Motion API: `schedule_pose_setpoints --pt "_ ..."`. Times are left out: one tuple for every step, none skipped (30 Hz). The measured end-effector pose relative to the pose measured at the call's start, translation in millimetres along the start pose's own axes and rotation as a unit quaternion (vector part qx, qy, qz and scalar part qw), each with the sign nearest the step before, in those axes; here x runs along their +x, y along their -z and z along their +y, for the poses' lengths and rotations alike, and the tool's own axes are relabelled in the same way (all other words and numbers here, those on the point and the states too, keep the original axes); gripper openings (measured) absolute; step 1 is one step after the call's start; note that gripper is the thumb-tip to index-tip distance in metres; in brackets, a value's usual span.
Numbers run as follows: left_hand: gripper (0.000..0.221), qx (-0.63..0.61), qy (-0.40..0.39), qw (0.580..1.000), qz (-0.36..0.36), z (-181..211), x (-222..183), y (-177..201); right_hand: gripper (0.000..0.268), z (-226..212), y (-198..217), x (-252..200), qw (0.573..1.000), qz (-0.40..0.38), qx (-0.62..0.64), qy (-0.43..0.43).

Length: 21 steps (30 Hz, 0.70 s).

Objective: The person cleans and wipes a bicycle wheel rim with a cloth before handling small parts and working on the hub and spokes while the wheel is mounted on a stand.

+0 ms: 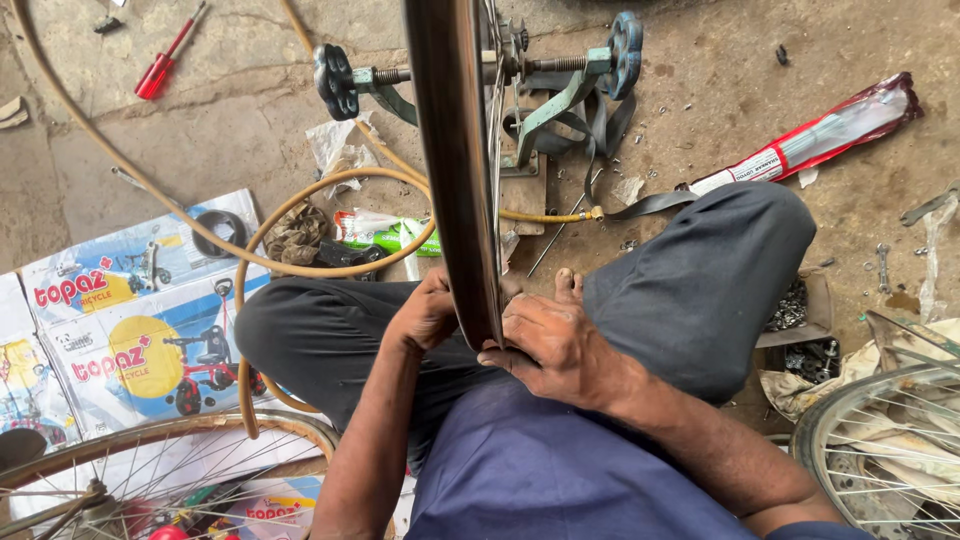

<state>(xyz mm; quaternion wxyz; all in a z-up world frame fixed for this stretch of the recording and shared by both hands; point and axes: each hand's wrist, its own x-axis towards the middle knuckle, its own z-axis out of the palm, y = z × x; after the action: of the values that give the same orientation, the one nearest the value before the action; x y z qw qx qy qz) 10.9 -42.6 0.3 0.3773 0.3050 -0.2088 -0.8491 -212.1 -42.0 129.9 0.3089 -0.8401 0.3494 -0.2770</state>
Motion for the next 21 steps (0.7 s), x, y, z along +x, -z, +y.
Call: schedule_pose_setpoints --pt "0.015 0.011 -0.006 1.000 -0.002 1.1 -0.6 2.3 0.027 -0.7 3.1 1.5 1.000 0.005 0.024 0.004" --pt "0.013 0.021 -0.010 1.000 -0.004 1.5 0.9 2.8 0.026 -1.1 4.9 1.3 0.999 0.009 0.047 0.007" --pt "0.012 0.032 -0.015 0.999 -0.006 2.1 1.3 1.5 0.025 -1.3 5.6 -0.6 0.999 -0.004 0.046 0.002" --pt "0.019 0.134 -0.032 0.990 0.043 3.2 3.6 -1.2 0.025 0.5 6.0 -2.9 0.999 -0.015 0.044 -0.002" --pt "0.027 0.234 -0.050 0.967 0.092 2.0 8.2 -5.6 0.025 3.0 5.5 -6.6 0.999 -0.026 0.041 -0.006" --pt "0.036 0.330 -0.069 0.931 0.139 -0.9 14.7 -9.3 0.024 7.0 1.1 -8.7 0.999 -0.032 0.017 -0.007" --pt "0.028 0.496 -0.065 0.850 0.166 -5.5 22.3 -10.7 0.024 11.7 -6.8 -8.9 0.999 -0.037 -0.008 -0.007" --pt "0.022 0.642 -0.054 0.740 0.192 -14.0 25.7 -10.4 0.025 14.2 -14.7 -11.9 0.999 -0.046 -0.028 -0.008" --pt "0.020 0.767 -0.040 0.605 0.211 -21.6 27.4 -7.0 0.027 15.6 -21.3 -14.5 0.998 -0.040 -0.054 -0.012" --pt "0.017 0.752 -0.069 0.620 0.211 -23.4 32.4 -0.6 0.029 17.8 -27.9 -11.6 0.996 -0.031 -0.081 -0.012" --pt "0.014 0.737 -0.098 0.635 0.210 -23.5 38.4 4.3 0.031 18.8 -31.9 -7.6 0.994 -0.022 -0.107 -0.012" --pt "0.012 0.721 -0.127 0.650 0.203 -23.2 42.6 5.4 0.030 18.2 -32.2 -5.2 0.995 -0.015 -0.099 -0.005" --pt "0.015 0.612 -0.138 0.753 0.198 -21.0 41.4 4.5 0.028 17.5 -30.3 -2.6 0.996 -0.008 -0.091 0.002" --pt "0.019 0.487 -0.139 0.841 0.187 -20.9 32.8 0.1 0.027 13.5 -27.5 -3.6 0.997 -0.003 -0.081 0.002" --pt "0.025 0.351 -0.136 0.910 0.173 -20.3 27.1 -6.1 0.027 10.3 -23.1 -3.9 0.998 0.000 -0.062 0.006" --pt "0.022 0.308 -0.127 0.933 0.140 -18.1 23.0 -12.4 0.027 8.2 -17.8 -1.9 0.999 0.003 -0.044 0.013" --pt "0.021 0.263 -0.118 0.952 0.106 -15.0 15.6 -18.1 0.026 5.1 -12.7 0.6 0.999 0.007 -0.025 0.019" --pt "0.020 0.221 -0.114 0.966 0.071 -6.9 12.8 -20.9 0.027 4.4 -7.7 6.7 0.999 0.006 0.017 0.031" --pt "0.019 0.238 -0.119 0.962 0.069 1.5 10.2 -22.9 0.027 3.8 -2.4 11.8 0.997 0.004 0.059 0.043" --pt "0.019 0.251 -0.119 0.958 0.069 6.0 3.6 -25.7 0.027 1.8 1.9 13.6 0.993 0.000 0.104 0.050" --pt "0.019 0.265 -0.119 0.954 0.070 8.8 -1.0 -28.4 0.026 1.0 5.5 15.3 0.990 -0.011 0.135 0.032"
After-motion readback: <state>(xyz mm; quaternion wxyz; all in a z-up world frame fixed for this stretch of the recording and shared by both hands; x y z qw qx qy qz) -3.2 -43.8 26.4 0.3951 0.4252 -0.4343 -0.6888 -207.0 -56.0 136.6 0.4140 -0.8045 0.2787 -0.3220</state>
